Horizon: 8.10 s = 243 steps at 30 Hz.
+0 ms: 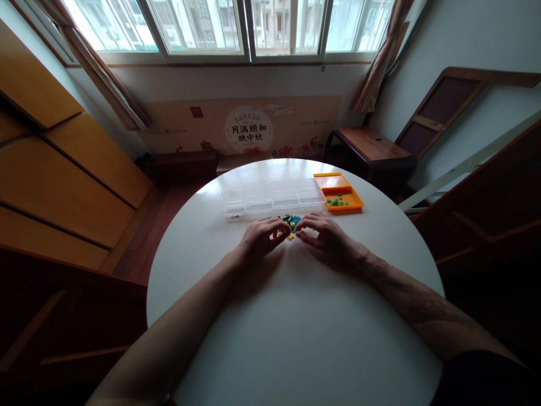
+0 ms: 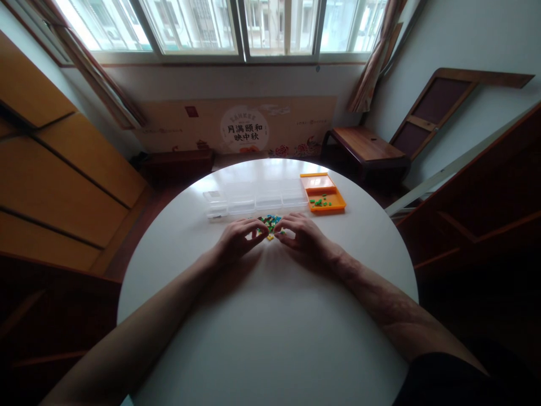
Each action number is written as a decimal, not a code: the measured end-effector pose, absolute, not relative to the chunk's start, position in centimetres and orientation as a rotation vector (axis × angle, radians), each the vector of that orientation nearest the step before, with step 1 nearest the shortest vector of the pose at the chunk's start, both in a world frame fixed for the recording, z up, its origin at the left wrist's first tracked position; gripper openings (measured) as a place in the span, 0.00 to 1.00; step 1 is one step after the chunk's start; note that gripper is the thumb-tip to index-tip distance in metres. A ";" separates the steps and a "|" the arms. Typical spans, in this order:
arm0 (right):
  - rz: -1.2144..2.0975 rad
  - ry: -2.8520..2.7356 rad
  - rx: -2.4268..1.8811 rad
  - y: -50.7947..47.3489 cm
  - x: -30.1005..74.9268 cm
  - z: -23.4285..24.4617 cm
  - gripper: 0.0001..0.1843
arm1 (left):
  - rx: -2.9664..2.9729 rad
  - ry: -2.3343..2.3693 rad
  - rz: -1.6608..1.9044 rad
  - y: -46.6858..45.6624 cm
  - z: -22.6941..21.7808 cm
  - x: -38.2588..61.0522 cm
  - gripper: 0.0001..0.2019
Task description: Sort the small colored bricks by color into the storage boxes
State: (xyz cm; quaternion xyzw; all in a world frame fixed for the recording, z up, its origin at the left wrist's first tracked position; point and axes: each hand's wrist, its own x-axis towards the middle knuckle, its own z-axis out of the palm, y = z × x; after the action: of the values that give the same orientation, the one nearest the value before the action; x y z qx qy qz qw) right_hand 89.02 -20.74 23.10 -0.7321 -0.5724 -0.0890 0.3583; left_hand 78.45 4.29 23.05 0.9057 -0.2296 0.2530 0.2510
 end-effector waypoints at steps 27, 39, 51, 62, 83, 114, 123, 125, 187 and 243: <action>-0.301 -1.566 -1.869 -20.4 89.6 21.8 0.04 | 2.487 -0.612 0.702 4.2 22.7 78.7 0.11; -0.376 -1.559 -1.843 -20.4 89.4 22.4 0.04 | 2.468 -0.668 0.724 3.9 23.0 78.6 0.11; -0.369 -1.559 -1.845 -20.3 89.3 22.5 0.04 | 2.446 -0.708 0.753 4.3 22.3 79.0 0.10; -0.287 -1.537 -1.861 -20.4 89.4 22.4 0.05 | 2.496 -0.680 0.711 4.2 22.5 78.8 0.10; -0.752 -0.579 -2.168 -24.4 94.9 21.8 0.12 | 2.635 -0.281 0.713 6.3 23.5 78.2 0.08; -0.387 -1.109 -1.956 -21.1 89.7 23.4 0.05 | 2.671 -0.473 0.589 6.3 23.0 78.7 0.08; -0.317 -1.207 -1.944 -21.3 90.1 22.8 0.04 | 2.664 -0.421 0.639 6.2 23.0 78.6 0.07; -0.310 -1.213 -1.949 -21.3 90.1 22.7 0.04 | 2.677 -0.431 0.649 6.2 23.0 78.5 0.05; -0.285 -1.466 -1.901 -20.7 89.0 23.1 0.04 | 2.339 -0.582 0.679 4.3 23.0 78.5 0.06; -0.301 -1.367 -1.958 -21.2 89.8 23.0 0.05 | 2.598 -0.602 0.675 5.7 22.5 78.8 0.04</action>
State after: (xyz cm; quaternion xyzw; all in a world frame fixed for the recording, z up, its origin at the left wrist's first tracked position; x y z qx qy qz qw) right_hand 89.76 -21.17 22.97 -0.7591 -0.5302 -0.1166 0.3592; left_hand 78.75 5.67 22.46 0.9264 -0.2148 0.2406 0.1942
